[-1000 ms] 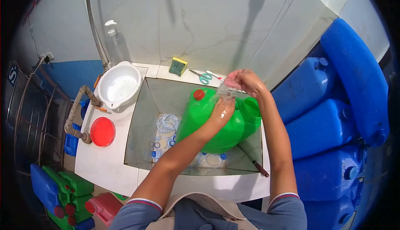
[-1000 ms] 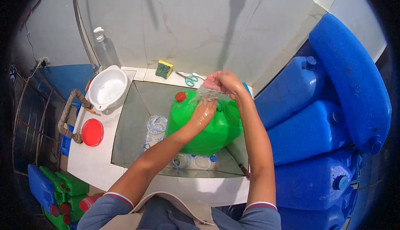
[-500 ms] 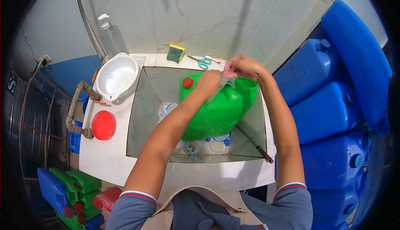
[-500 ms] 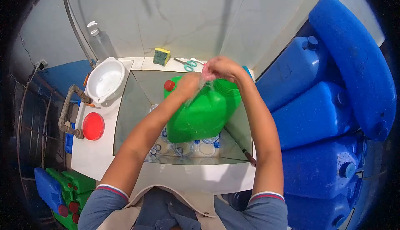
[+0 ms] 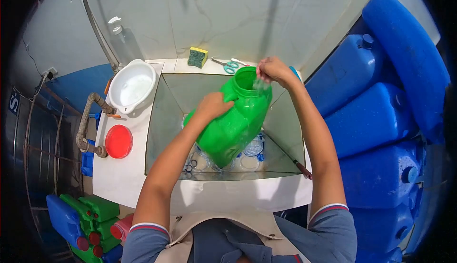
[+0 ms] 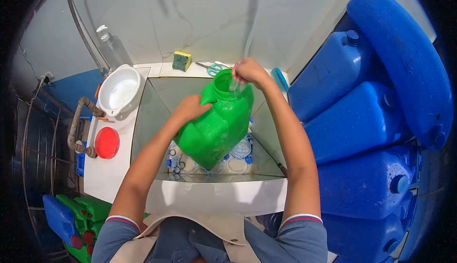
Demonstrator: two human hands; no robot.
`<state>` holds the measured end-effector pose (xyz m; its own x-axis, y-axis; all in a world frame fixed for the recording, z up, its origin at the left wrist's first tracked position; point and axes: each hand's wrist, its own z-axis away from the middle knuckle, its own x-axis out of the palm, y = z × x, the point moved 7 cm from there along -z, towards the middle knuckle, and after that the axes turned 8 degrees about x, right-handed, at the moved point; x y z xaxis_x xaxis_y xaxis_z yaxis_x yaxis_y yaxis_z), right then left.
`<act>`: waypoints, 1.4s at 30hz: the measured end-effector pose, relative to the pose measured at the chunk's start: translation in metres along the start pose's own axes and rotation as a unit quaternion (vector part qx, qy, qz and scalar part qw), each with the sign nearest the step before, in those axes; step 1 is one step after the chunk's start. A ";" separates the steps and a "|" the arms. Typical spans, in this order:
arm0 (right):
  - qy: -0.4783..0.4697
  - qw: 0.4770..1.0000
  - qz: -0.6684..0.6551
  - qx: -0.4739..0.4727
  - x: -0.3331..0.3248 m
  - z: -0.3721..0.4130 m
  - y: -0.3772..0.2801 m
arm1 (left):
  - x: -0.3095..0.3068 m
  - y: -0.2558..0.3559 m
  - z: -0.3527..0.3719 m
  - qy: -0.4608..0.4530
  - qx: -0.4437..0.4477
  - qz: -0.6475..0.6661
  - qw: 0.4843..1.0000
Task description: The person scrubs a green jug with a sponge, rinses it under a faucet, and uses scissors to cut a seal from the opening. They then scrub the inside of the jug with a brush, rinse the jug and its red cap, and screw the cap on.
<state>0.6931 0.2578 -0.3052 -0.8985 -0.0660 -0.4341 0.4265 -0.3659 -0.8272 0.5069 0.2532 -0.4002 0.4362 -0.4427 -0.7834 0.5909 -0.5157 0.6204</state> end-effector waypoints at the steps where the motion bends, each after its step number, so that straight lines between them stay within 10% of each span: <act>1: 0.001 0.998 0.055 0.016 0.001 -0.001 0.002 | -0.003 -0.005 0.013 0.052 -0.012 -0.003 0.999; 9: -0.028 0.996 -0.070 0.055 0.001 -0.015 0.013 | -0.018 -0.003 0.090 0.097 -0.027 -0.031 0.994; 12: -0.105 0.980 -0.153 0.067 0.010 -0.014 0.005 | -0.016 0.018 0.080 0.058 0.023 -0.096 0.993; 15: -0.111 0.972 -0.192 0.078 0.009 -0.010 -0.001 | -0.016 0.043 0.053 0.206 0.178 -0.092 0.958; 24: -0.103 0.970 -0.216 0.036 -0.011 0.019 -0.031 | -0.003 0.068 -0.048 0.075 0.243 -0.027 0.967; 28: -0.060 0.988 -0.145 -0.010 -0.006 0.014 -0.001 | -0.001 0.074 -0.041 -0.018 0.201 -0.135 0.970; 30: -0.037 0.992 0.108 -0.048 0.014 0.021 0.021 | 0.004 0.066 -0.030 -0.073 0.139 -0.155 0.975; 38: 0.256 0.806 0.490 -0.209 0.080 0.051 0.050 | 0.018 0.050 0.022 -0.002 0.143 0.019 0.989; 42: 0.303 0.782 0.466 -0.283 0.071 0.059 0.055 | -0.015 -0.019 0.101 0.275 0.124 0.173 0.937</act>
<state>0.6466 0.1780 -0.3607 -0.0286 0.4551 -0.8900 0.9982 0.0595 -0.0017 0.4200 0.1954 -0.3968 0.8971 -0.2057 -0.3910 0.2020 -0.5961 0.7771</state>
